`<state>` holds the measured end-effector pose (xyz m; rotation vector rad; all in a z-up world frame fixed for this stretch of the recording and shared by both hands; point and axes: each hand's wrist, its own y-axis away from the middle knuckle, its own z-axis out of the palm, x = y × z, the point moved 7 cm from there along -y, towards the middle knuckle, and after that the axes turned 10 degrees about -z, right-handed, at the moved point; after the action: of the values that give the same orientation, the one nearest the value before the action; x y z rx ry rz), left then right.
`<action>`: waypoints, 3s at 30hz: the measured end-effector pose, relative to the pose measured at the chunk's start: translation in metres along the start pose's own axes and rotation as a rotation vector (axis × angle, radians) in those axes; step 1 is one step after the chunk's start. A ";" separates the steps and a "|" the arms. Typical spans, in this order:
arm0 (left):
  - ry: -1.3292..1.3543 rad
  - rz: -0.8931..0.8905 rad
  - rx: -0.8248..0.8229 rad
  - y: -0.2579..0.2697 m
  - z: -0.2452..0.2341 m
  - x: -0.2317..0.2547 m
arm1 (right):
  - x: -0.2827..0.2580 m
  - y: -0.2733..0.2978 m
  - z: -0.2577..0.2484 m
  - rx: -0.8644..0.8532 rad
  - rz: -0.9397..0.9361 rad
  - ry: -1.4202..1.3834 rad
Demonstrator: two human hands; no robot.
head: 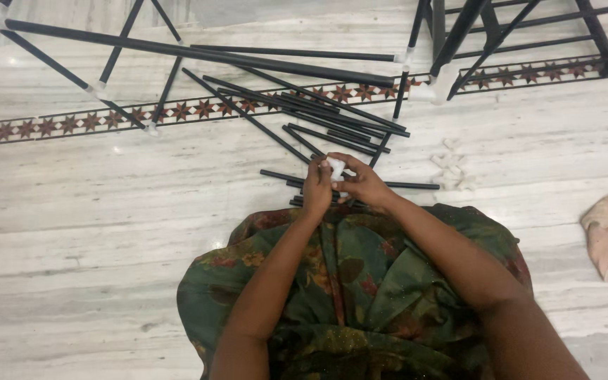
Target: The person sits on the floor and assembles a black metal frame by inserting rods into white plastic connectors. They pick up rods and connectors from the floor, align them, and press them together to form the structure.
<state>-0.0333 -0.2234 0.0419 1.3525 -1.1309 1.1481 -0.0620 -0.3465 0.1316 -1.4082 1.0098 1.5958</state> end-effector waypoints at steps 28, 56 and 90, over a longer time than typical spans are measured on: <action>-0.495 0.080 -0.184 -0.011 -0.045 0.052 | 0.136 0.030 -0.302 0.042 0.853 1.317; -1.134 0.020 -0.385 -0.031 -0.033 -0.077 | 0.147 -0.006 -0.227 -0.157 0.582 1.461; -1.252 -0.158 -0.324 -0.052 -0.048 -0.084 | -0.047 -0.029 -0.180 0.666 -0.690 0.185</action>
<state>0.0056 -0.1673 -0.0449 1.8583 -1.8887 -0.1510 0.0389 -0.5021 0.1627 -1.2362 0.8979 0.5596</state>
